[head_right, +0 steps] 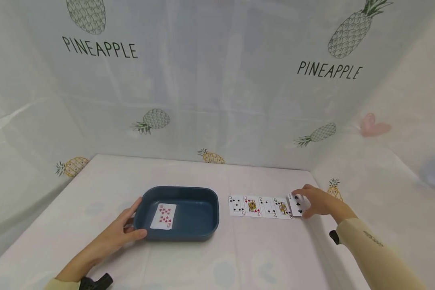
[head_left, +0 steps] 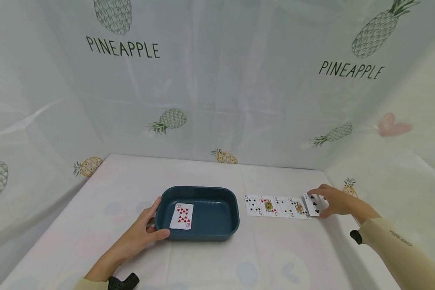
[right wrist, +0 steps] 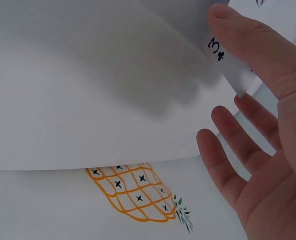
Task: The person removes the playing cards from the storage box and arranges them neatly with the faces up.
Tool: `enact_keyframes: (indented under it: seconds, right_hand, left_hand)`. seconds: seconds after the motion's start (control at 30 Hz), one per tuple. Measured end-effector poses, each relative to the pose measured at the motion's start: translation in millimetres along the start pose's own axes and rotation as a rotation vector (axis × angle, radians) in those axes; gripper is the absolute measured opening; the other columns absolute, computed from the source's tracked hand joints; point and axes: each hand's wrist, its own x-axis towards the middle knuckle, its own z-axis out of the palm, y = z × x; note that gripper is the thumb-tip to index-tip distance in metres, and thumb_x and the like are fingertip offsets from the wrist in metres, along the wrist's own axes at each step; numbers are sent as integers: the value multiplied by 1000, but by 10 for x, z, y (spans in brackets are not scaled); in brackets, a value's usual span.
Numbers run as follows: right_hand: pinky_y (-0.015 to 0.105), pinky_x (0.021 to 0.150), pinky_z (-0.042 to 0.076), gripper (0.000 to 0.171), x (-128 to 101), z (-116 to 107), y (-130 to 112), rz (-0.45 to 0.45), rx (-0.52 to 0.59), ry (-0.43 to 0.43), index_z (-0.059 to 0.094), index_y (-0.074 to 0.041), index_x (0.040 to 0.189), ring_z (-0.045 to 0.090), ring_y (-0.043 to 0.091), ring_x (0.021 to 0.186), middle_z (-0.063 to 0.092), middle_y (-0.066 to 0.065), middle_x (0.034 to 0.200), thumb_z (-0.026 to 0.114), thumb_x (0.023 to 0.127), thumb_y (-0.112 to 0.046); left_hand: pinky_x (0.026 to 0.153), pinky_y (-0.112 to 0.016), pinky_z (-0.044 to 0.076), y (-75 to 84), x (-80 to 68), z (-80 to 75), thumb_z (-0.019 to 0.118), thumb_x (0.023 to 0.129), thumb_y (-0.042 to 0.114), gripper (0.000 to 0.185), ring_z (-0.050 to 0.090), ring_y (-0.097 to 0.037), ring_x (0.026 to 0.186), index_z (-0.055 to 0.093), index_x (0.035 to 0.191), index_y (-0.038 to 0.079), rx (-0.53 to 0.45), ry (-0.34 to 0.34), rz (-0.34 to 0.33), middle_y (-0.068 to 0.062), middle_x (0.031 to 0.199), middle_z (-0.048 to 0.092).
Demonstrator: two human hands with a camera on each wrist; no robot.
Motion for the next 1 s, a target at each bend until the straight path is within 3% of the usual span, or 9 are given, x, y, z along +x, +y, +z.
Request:
enact_keyframes:
  seconds: [0.27, 0.53, 1.0]
  right_hand:
    - [47, 86, 55, 82, -27, 29, -7, -31, -28, -9, 63, -5, 142, 60, 31, 107, 58, 13, 124, 99, 70, -15]
    - [57, 90, 55, 83, 3, 34, -29, 40, -26, -71, 62, -5, 144, 59, 35, 109, 58, 17, 127, 99, 70, -15]
    - [50, 86, 53, 82, 51, 44, -77, 74, -12, -113, 60, -5, 144, 55, 32, 104, 56, 17, 126, 96, 71, -10]
  left_hand:
    - [103, -25, 51, 7, 1, 5, 83, 94, 34, 107, 48, -36, 141, 10, 173, 30, 29, 5, -10, -18, 162, 28]
    - [105, -31, 52, 6, 11, -5, 82, 94, 36, 107, 49, -34, 140, 10, 172, 32, 43, 5, -13, -18, 163, 27]
    - [102, -30, 54, -18, 15, -5, 85, 92, 34, 109, 53, -35, 138, 11, 172, 33, 10, 10, -16, -18, 163, 27]
